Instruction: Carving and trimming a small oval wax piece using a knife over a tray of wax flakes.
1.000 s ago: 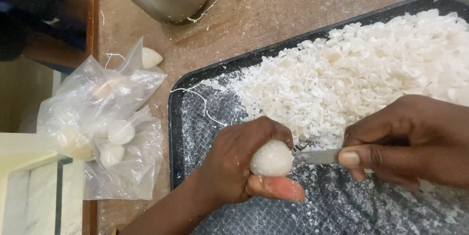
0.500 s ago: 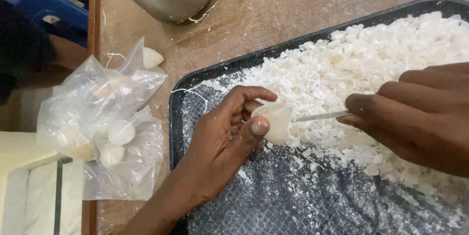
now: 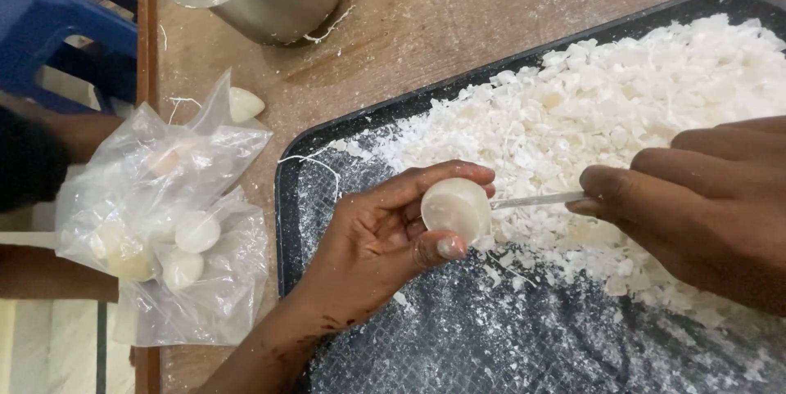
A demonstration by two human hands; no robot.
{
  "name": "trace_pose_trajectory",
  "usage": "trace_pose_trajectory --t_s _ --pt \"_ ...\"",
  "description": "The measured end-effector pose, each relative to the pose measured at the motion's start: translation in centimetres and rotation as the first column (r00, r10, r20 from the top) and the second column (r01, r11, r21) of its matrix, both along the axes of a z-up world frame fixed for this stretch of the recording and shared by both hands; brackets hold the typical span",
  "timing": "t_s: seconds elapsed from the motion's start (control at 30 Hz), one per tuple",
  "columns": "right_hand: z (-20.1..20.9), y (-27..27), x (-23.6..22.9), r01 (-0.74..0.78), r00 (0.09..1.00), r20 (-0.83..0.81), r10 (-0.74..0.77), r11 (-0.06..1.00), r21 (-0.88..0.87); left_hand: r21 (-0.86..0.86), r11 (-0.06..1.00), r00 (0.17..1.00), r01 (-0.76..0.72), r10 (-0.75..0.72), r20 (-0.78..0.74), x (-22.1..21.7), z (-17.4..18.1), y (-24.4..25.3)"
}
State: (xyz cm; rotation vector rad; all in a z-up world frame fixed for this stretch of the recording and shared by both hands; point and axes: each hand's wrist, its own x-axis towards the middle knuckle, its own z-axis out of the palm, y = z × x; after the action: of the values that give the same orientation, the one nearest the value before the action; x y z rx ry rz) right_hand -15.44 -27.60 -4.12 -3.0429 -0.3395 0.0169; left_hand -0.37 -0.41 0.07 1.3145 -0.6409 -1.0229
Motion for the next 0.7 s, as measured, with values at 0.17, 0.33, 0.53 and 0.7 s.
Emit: trace_pose_trajectory --t_s 0.17,0.33,0.53,0.7 --pt "2.1 2.0 0.6 0.303 0.92 -0.295 -0.258 0.946 0.118 -0.067 0.997 0.995 0.04 -0.034 0.096 -0.2 -0.6 0.1" --pt "2.5 1.0 1.6 0.46 0.718 -0.609 -0.335 0.886 0.054 -0.071 0.993 0.938 0.095 -0.065 0.342 -0.8 -0.1 0.3" --pt "4.5 0.6 3.3 0.668 0.401 -0.909 -0.114 0.716 0.205 -0.086 0.996 0.766 0.038 0.026 0.643 -1.1 0.9 0.7" --pt "3.1 -0.6 2.8 0.716 0.433 -0.901 0.03 0.595 0.364 -0.161 0.986 0.673 0.046 0.088 0.734 -1.0 0.6 0.9"
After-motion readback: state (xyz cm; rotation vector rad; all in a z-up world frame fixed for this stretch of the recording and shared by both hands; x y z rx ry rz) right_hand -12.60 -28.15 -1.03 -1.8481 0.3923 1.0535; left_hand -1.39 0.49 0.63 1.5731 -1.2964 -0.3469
